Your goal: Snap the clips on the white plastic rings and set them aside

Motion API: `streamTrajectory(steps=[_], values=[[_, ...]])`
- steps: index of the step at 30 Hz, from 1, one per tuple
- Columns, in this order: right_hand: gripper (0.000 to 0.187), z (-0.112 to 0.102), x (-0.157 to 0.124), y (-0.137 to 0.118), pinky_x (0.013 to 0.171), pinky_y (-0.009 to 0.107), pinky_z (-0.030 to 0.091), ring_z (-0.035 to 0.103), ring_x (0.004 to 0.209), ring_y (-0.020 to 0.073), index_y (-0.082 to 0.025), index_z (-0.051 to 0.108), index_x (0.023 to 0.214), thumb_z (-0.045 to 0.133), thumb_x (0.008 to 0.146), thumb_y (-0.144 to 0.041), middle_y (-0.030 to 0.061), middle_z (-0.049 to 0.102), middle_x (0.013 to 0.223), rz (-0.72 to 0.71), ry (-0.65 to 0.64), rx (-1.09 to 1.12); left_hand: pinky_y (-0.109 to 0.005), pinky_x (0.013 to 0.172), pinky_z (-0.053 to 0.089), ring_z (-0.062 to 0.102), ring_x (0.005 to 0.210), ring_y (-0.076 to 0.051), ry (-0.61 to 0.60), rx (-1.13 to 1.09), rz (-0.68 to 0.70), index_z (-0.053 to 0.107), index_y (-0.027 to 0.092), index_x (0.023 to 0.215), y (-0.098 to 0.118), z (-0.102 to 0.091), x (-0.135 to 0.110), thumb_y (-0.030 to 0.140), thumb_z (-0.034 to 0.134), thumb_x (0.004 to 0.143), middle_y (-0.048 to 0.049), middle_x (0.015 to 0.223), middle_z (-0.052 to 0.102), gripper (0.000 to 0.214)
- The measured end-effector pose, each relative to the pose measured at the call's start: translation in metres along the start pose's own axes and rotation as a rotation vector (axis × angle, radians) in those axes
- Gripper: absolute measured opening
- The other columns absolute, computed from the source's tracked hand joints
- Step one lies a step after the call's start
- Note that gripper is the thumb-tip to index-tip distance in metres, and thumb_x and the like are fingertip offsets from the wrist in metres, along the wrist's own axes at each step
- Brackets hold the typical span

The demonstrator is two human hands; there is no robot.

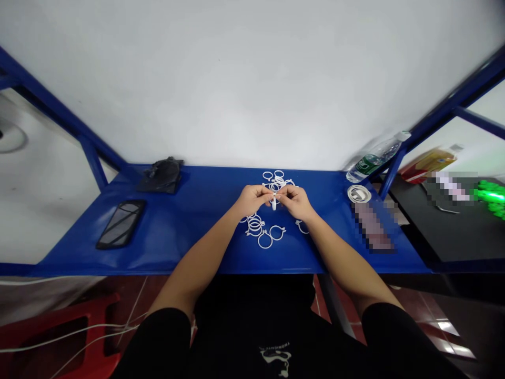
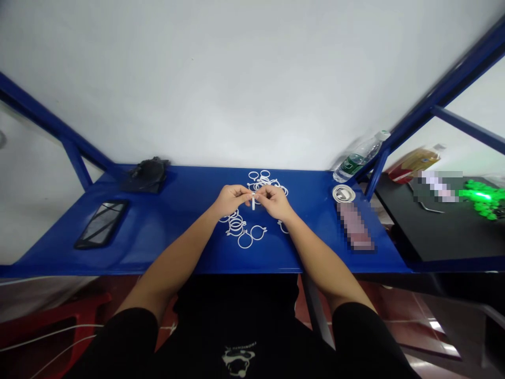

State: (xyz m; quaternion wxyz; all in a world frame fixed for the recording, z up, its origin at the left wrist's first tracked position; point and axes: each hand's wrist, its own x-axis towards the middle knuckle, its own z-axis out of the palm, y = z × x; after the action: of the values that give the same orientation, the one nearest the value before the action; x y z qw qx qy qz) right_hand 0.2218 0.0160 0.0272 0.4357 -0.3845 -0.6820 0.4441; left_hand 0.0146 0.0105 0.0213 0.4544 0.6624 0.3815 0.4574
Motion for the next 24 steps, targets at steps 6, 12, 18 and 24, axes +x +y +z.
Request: streamTrajectory(steps=[6,12,18,24], values=[[0.048,0.0015,0.0034,-0.0022,0.048,0.025,0.037,0.048,0.049,0.0116,-0.021,0.064,0.075,0.084,0.077,-0.064,-0.0031,0.059,0.057,0.074,-0.023,0.104,-0.028,0.064,0.057,0.070,0.061,-0.015,-0.008,-0.109,-0.043,0.075,0.015,0.084,0.0044,0.0044,0.0002,0.049,0.081,0.086,-0.0057,0.071,0.076,0.035],[0.052,0.0016,0.0071,0.0000,0.051,0.027,0.042,0.052,0.052,0.0123,-0.021,0.067,0.078,0.083,0.075,-0.070,-0.0016,0.063,0.062,0.073,-0.004,0.176,-0.029,0.064,0.055,0.068,0.061,-0.015,0.083,-0.123,-0.049,0.078,0.015,0.085,0.0048,0.0077,0.0019,0.055,0.079,0.086,-0.0050,0.069,0.075,0.040],[0.050,0.0018,0.0061,-0.0009,0.053,0.028,0.048,0.055,0.055,0.0129,-0.021,0.072,0.085,0.085,0.074,-0.067,-0.0003,0.067,0.068,0.074,-0.021,0.147,-0.029,0.064,0.057,0.069,0.061,-0.015,0.090,-0.146,-0.027,0.079,0.015,0.089,0.0021,0.0055,0.0024,0.052,0.083,0.082,-0.0050,0.070,0.076,0.039],[0.040,-0.0024,0.0019,0.0011,0.055,0.028,0.044,0.054,0.056,0.0141,-0.021,0.074,0.088,0.078,0.085,-0.061,-0.0006,0.065,0.064,-0.046,0.116,-0.107,-0.029,0.065,0.058,0.072,0.067,-0.016,0.155,-0.067,0.026,0.080,0.015,0.102,-0.0027,0.0008,0.0043,0.047,0.077,0.089,-0.0078,0.083,0.080,0.035]])
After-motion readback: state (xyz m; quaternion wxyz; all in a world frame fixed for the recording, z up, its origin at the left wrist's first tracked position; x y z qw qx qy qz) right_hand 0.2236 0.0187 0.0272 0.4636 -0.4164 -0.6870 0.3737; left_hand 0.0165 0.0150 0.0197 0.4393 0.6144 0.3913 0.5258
